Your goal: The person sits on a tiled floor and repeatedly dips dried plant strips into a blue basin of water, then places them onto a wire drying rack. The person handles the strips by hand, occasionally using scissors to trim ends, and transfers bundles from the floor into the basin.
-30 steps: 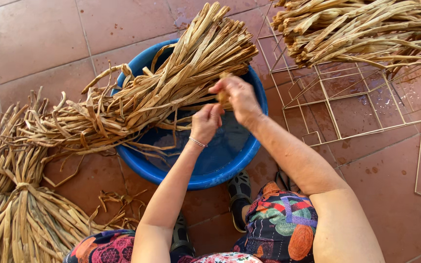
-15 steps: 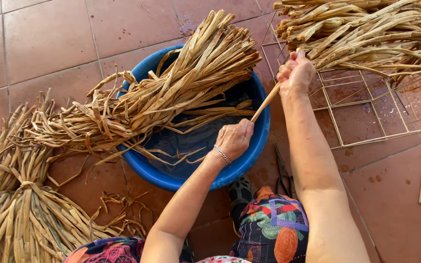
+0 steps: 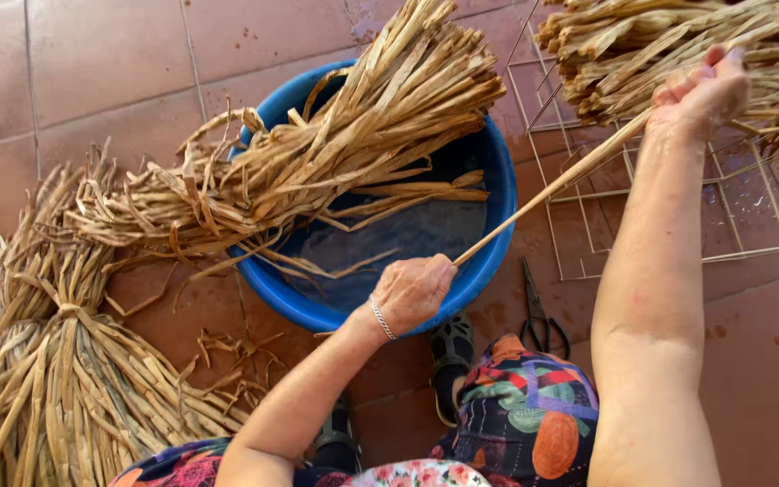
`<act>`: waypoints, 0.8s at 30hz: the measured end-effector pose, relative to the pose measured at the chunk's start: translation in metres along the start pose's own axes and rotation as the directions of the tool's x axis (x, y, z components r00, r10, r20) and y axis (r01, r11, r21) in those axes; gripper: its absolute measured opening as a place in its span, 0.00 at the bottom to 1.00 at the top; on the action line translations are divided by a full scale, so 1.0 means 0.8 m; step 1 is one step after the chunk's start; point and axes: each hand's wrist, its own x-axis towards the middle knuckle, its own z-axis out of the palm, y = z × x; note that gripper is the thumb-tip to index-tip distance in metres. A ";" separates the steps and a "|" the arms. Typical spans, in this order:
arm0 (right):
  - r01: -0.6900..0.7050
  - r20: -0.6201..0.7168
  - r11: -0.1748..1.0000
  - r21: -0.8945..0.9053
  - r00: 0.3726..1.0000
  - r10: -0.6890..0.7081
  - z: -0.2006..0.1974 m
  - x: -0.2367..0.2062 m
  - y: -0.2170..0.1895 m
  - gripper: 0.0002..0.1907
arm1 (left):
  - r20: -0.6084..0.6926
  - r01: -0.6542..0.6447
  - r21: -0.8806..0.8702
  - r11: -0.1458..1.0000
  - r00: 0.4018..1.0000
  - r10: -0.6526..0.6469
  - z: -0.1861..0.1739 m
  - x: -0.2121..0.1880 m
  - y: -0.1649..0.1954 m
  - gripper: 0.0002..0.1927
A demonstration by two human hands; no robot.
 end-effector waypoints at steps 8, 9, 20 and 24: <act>-0.079 0.270 0.996 -0.037 0.959 0.086 0.026 -0.113 0.014 0.24 | 0.066 0.180 0.223 0.958 0.978 -0.200 -0.018 -0.083 -0.114 0.03; -0.058 0.333 0.991 -0.121 0.938 0.095 0.032 -0.148 0.034 0.24 | 0.115 0.224 0.341 0.913 0.954 -0.277 -0.016 -0.093 -0.132 0.03; -0.554 0.083 0.408 -0.726 0.518 0.851 -0.019 -0.398 0.274 0.11 | -0.072 0.274 0.362 0.891 0.961 -0.267 0.074 -0.051 -0.223 0.16; -0.422 0.057 0.369 -0.828 0.592 0.804 -0.014 -0.398 0.280 0.12 | -0.101 0.396 0.501 0.769 0.910 -0.403 0.116 -0.014 -0.222 0.22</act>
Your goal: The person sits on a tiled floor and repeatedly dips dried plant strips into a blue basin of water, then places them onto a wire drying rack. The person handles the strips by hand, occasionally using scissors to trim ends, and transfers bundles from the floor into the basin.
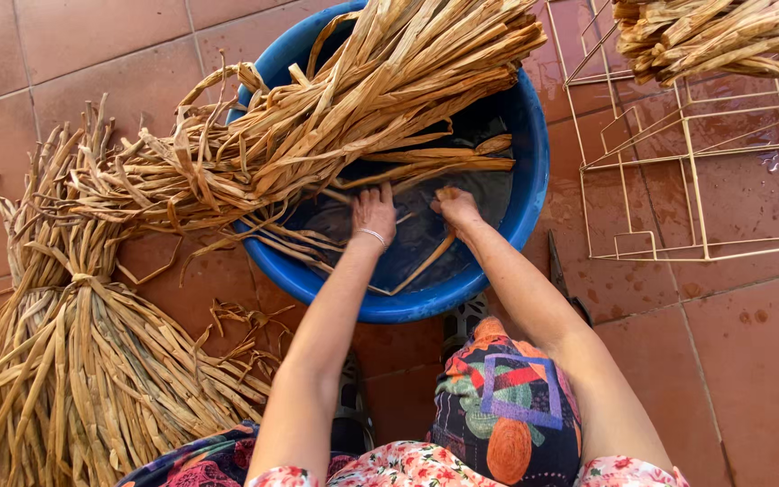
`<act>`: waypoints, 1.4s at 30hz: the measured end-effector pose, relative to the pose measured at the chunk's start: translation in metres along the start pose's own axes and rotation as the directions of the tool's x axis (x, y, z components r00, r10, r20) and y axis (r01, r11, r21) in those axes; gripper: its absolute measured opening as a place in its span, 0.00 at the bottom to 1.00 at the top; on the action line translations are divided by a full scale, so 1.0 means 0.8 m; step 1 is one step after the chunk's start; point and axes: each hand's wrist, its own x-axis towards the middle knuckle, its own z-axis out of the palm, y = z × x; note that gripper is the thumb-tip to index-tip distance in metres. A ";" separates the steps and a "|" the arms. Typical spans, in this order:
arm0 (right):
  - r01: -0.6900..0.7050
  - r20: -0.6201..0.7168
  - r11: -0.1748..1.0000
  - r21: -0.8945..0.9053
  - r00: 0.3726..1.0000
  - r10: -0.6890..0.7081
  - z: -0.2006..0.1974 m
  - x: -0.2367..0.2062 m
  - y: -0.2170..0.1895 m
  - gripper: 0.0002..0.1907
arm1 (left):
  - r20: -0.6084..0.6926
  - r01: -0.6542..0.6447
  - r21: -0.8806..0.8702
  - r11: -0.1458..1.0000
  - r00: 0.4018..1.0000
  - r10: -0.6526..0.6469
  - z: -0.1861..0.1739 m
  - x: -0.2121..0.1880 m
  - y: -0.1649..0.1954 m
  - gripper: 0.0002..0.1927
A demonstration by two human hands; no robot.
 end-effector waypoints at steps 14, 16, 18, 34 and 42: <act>-0.031 0.099 0.930 0.367 0.995 -0.005 -0.016 0.010 -0.013 0.11 | 0.530 0.264 -0.440 0.858 0.848 0.010 0.016 -0.039 0.020 0.19; -0.044 0.152 0.941 0.336 0.988 -0.008 -0.017 0.010 -0.006 0.12 | 0.580 0.362 -0.423 0.831 0.812 -0.058 0.024 -0.029 0.047 0.19; 0.021 0.111 0.968 0.249 0.993 -0.050 -0.028 0.011 -0.005 0.11 | 0.552 0.370 -0.433 0.822 0.830 -0.083 0.027 -0.023 0.062 0.21; 0.080 0.130 0.504 0.860 0.921 -0.368 -0.219 -0.006 -0.098 0.20 | 0.120 -0.084 -0.555 0.827 0.976 0.180 -0.068 0.072 0.226 0.14; 0.351 -0.224 0.524 0.776 0.930 -0.292 -0.250 0.032 -0.118 0.19 | 0.144 -0.090 -0.488 0.868 0.973 0.182 -0.087 0.030 0.198 0.08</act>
